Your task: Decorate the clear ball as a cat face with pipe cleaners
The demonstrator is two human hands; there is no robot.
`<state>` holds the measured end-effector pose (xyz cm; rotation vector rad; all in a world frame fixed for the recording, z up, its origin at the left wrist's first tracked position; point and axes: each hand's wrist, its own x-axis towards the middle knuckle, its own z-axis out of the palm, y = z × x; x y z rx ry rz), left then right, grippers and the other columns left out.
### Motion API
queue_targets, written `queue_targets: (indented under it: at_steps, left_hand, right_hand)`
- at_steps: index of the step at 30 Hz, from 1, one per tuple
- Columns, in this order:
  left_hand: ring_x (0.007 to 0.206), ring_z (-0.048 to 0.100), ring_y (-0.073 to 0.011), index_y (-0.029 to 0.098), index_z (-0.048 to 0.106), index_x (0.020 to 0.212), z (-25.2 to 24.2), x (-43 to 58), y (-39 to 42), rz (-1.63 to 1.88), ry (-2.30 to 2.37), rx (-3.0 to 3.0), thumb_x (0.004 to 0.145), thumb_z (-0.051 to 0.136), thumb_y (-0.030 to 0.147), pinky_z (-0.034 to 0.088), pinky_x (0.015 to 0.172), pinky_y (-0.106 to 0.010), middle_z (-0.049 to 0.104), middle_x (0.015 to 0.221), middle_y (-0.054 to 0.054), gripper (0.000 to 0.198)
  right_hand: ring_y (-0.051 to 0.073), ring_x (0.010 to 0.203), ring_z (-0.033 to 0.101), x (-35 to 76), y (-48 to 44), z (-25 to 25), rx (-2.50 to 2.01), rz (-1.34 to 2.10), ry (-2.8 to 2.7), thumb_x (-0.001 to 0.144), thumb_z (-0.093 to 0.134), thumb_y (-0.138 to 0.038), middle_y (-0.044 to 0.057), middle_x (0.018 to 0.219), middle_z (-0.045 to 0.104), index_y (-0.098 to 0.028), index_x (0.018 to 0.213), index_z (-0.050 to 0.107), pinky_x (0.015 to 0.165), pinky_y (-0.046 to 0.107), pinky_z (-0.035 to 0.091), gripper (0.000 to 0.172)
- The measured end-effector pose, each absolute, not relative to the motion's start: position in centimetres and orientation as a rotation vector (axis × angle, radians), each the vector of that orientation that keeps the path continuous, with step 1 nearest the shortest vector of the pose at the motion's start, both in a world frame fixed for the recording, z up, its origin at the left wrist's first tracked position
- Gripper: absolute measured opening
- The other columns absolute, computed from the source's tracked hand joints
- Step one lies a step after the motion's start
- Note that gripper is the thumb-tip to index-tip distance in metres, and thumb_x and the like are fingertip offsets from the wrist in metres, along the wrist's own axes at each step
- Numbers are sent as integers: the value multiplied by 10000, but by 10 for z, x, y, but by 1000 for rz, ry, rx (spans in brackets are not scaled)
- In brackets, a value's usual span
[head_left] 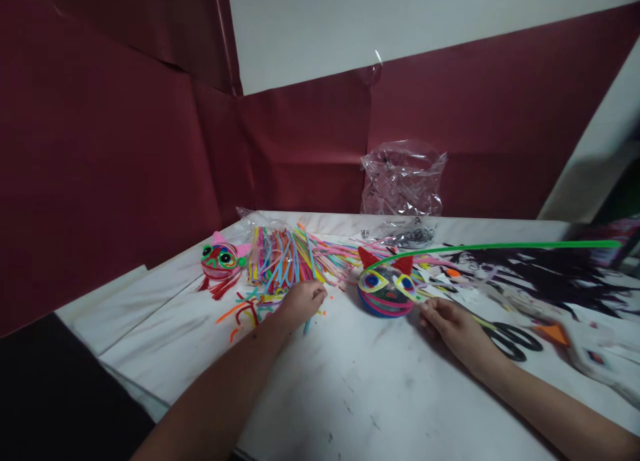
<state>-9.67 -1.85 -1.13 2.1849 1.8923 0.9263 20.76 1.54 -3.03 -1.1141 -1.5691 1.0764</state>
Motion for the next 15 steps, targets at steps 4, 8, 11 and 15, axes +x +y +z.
queue_targets:
  at_steps: [4,8,11,15]
  left_hand:
    - [655,599,-118,200,667,744,-11,-95,-19,921,1919,2217,789,524,192,451,656,-210,672,690,14,150]
    - [1075,542,-235,176,649,933,-2,-96,-22,1082,2166,2165,829,474,195,389,957,-373,649,1053,-101,204]
    - [1263,367,-355,132,580,1104,6,-100,-25,1063,2544,2004,822,494,235,270,1025,-540,516,1271,-202,312]
    - [1085,525,-350,90,606,1030,3,-103,-24,798,2624,2002,811,532,314,382,921,-506,623,1047,-213,322]
  right_hand:
    - [108,432,383,207,12,-25,-1149,1021,-1630,645,538,-768,-20,459,459,-202,541,489,425,257,308,578]
    - [110,441,377,207,11,-24,-1164,988,-1667,674,515,-760,-18,463,449,-197,530,502,438,264,311,580]
    - [113,460,386,208,13,-27,-1161,978,-1679,695,532,-729,-9,486,474,-195,546,507,450,265,319,555]
    - [112,450,377,209,15,-30,-1157,1005,-1688,696,538,-724,-13,475,465,-197,543,509,442,265,308,549]
